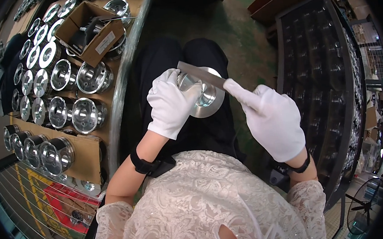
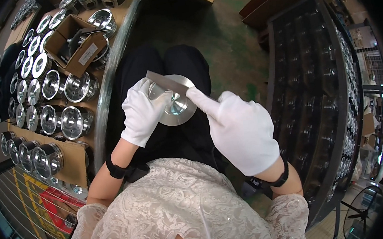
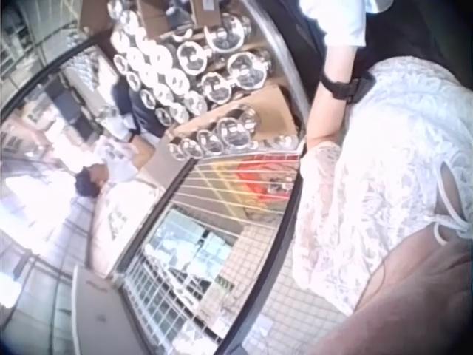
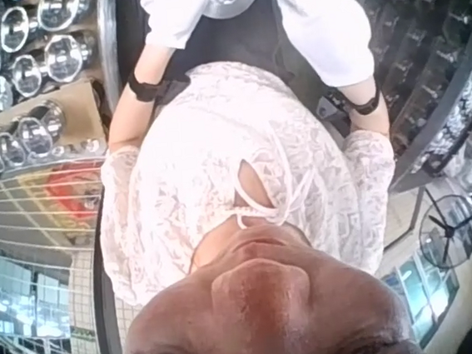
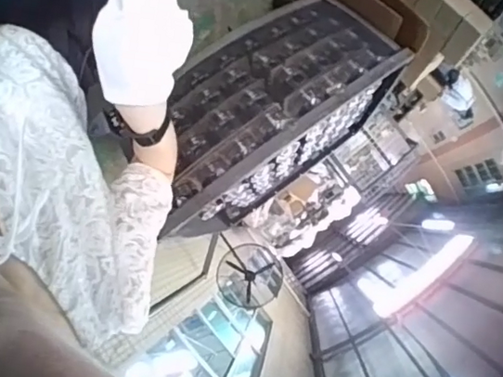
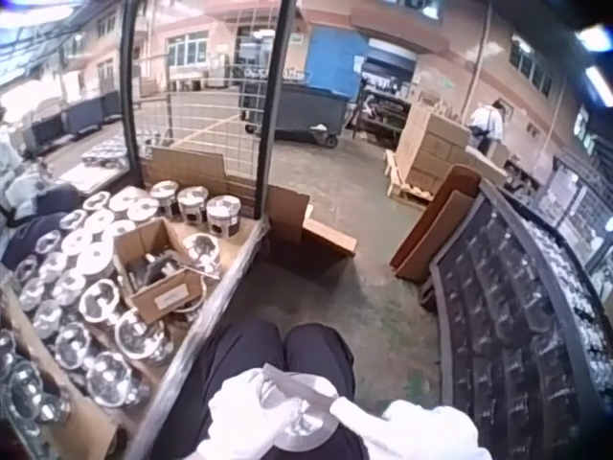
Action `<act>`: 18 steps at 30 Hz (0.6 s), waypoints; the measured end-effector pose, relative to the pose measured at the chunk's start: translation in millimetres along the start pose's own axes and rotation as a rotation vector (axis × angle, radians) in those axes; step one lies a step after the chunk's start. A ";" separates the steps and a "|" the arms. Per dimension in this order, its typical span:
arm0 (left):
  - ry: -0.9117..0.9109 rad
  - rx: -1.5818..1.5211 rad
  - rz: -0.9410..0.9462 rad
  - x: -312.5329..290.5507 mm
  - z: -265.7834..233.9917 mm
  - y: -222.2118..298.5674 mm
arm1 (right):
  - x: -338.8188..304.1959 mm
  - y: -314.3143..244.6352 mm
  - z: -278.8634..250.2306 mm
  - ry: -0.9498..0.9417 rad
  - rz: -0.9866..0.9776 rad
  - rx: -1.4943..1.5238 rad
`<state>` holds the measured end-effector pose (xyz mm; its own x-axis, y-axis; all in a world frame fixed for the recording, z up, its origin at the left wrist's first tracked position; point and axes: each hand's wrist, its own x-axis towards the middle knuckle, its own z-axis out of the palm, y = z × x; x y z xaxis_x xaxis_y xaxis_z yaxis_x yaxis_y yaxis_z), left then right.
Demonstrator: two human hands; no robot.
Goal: The recorder inspects metal pistons using a caliper for measurement and then packs them into boxes on a pallet.
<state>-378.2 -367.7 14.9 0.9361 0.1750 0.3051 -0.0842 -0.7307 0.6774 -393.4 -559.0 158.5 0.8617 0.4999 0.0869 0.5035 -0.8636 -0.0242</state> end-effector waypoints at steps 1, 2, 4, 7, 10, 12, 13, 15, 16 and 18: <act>-0.076 -0.060 -0.065 2.6 -3.2 1.6 | -3.4 -0.3 0.1 0.001 0.007 0.004; -0.153 -0.118 -0.131 4.3 -5.0 2.1 | -6.3 -0.8 0.5 -0.012 0.004 -0.014; -0.149 -0.100 -0.150 2.5 -3.1 0.4 | -8.7 0.1 4.1 -0.027 -0.002 -0.027; -0.209 -0.109 -0.197 8.2 -7.2 6.2 | -2.7 2.9 22.5 0.013 -0.020 0.004; -0.235 -0.113 -0.210 8.8 0.3 -1.3 | 11.5 6.3 48.9 0.089 -0.008 0.093; -0.194 -0.092 -0.197 7.4 2.5 -4.3 | 17.7 5.7 54.9 0.144 0.007 0.183; -0.149 -0.093 -0.170 5.9 1.5 -2.1 | 17.0 6.6 53.1 0.146 0.012 0.187; -0.106 -0.086 -0.148 7.3 -2.3 0.3 | 10.6 10.0 48.3 0.150 0.013 0.218; -0.192 -0.135 -0.204 10.6 -5.8 2.0 | 5.5 10.9 46.0 0.147 0.011 0.226; -0.279 -0.180 -0.263 11.9 -6.7 0.7 | -5.0 12.1 41.7 0.088 0.017 0.157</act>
<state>-369.5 -361.8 23.5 0.9882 0.1366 -0.0700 0.1348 -0.5539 0.8216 -389.0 -569.3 116.2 0.8649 0.4718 0.1714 0.4983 -0.8480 -0.1806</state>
